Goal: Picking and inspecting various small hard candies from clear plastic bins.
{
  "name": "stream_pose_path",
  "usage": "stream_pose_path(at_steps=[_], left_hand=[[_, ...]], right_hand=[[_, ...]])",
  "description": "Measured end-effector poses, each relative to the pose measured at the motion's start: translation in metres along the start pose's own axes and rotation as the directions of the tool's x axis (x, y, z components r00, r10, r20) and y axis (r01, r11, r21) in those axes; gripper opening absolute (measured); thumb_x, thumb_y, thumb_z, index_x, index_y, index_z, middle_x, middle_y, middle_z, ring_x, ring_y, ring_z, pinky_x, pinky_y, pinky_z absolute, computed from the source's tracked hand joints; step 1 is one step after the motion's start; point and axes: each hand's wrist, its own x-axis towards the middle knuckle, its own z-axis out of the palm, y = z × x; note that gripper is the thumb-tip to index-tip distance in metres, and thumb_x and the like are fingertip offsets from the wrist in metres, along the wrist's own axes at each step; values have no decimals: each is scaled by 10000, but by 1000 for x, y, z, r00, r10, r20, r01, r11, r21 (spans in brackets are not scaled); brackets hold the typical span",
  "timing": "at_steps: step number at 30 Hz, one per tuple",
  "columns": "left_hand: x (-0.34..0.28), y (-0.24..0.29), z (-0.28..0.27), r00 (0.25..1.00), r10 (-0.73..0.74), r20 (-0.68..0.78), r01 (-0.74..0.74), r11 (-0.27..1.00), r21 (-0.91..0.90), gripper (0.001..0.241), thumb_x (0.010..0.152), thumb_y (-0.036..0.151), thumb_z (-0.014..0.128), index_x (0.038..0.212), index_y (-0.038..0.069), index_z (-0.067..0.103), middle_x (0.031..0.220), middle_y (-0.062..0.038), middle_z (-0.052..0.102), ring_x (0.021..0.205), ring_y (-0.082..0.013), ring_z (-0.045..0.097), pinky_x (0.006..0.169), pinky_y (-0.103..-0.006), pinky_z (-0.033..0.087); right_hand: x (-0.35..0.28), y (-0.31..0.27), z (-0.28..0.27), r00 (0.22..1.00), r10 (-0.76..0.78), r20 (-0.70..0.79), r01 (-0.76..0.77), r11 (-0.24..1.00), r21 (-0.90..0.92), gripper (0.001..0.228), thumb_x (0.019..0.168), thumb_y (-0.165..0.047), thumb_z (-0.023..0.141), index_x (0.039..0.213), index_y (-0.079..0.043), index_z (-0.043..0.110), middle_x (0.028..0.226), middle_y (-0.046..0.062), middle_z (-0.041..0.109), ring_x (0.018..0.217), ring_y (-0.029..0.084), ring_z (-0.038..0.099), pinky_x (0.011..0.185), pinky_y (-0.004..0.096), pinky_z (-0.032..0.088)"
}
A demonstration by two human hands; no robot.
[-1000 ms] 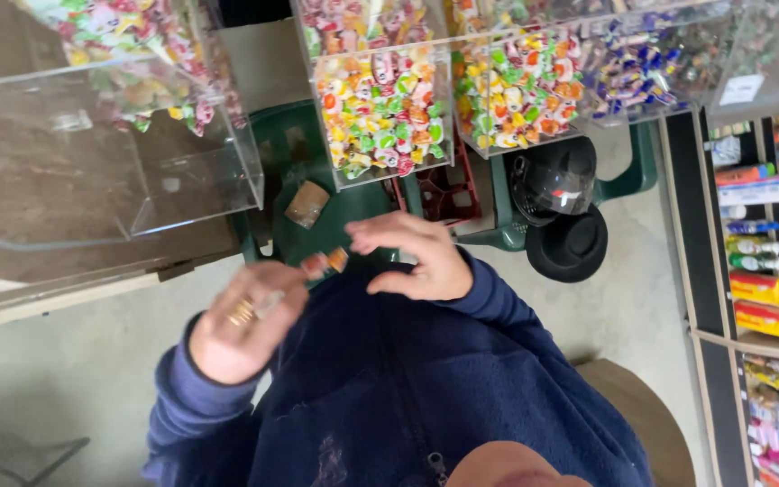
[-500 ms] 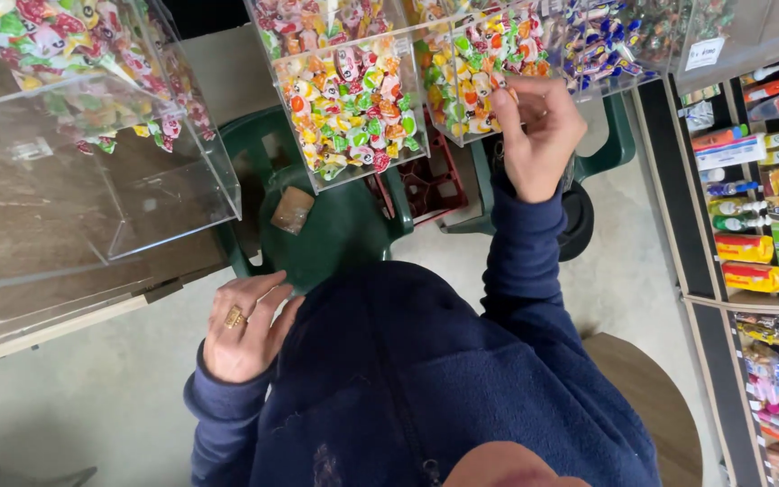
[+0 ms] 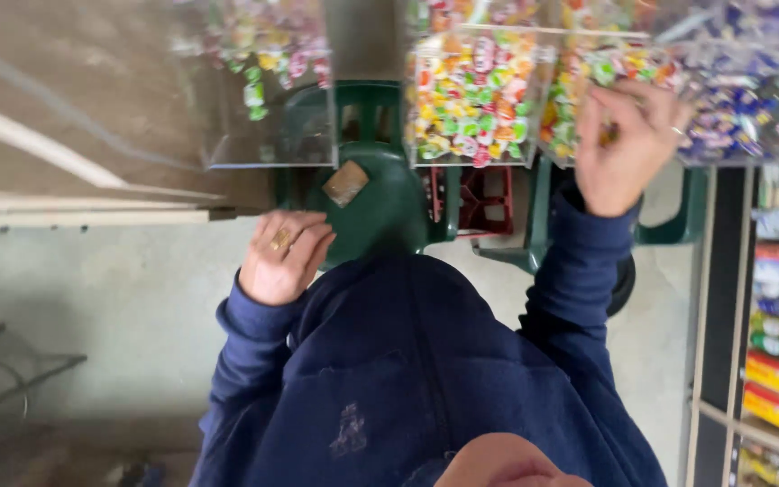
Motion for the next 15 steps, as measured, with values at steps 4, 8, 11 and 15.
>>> stream_pose_path(at_steps=[4, 8, 11, 15], left_hand=[[14, -32, -15, 999, 24, -37, -18, 988, 151, 198, 869, -17, 765, 1053, 15, 699, 1103, -110, 691, 958, -296, 636, 844, -392, 519], [39, -85, 7, 999, -35, -15, 38, 969, 242, 213, 887, -6, 633, 1098, 3, 653, 1109, -141, 659, 1041, -323, 633, 916, -399, 552], [54, -142, 63, 990, -132, 43, 104, 910, 402, 88, 909, 28, 585, 987, 17, 624, 1076, -189, 669, 1049, -348, 664, 830, -403, 595], [68, -206, 137, 922, -386, -8, 302, 709, 637, 162, 850, 77, 607, 981, 4, 668, 946, -213, 694, 856, -358, 711, 608, -427, 609]], right_hand=[[-15, -19, -20, 998, -6, -62, 5, 1000, -18, 87, 1094, -57, 720, 1136, -39, 795, 1195, 97, 655, 1172, 256, 589, 1076, 421, 396], [-40, -51, -32, 989, 119, -90, -105, 984, 144, 115, 1081, -67, 668, 1133, -31, 764, 1188, 123, 641, 1168, 271, 558, 1040, 364, 440], [-46, -84, -42, 989, 111, -97, -91, 977, 190, 109, 1077, -101, 725, 1109, -2, 754, 1092, 141, 675, 1103, 291, 599, 1034, 439, 411], [-73, -90, -43, 983, 169, -66, -151, 964, 220, 93, 1119, -115, 741, 1136, -27, 765, 1139, 123, 714, 1081, 275, 573, 1004, 374, 443]])
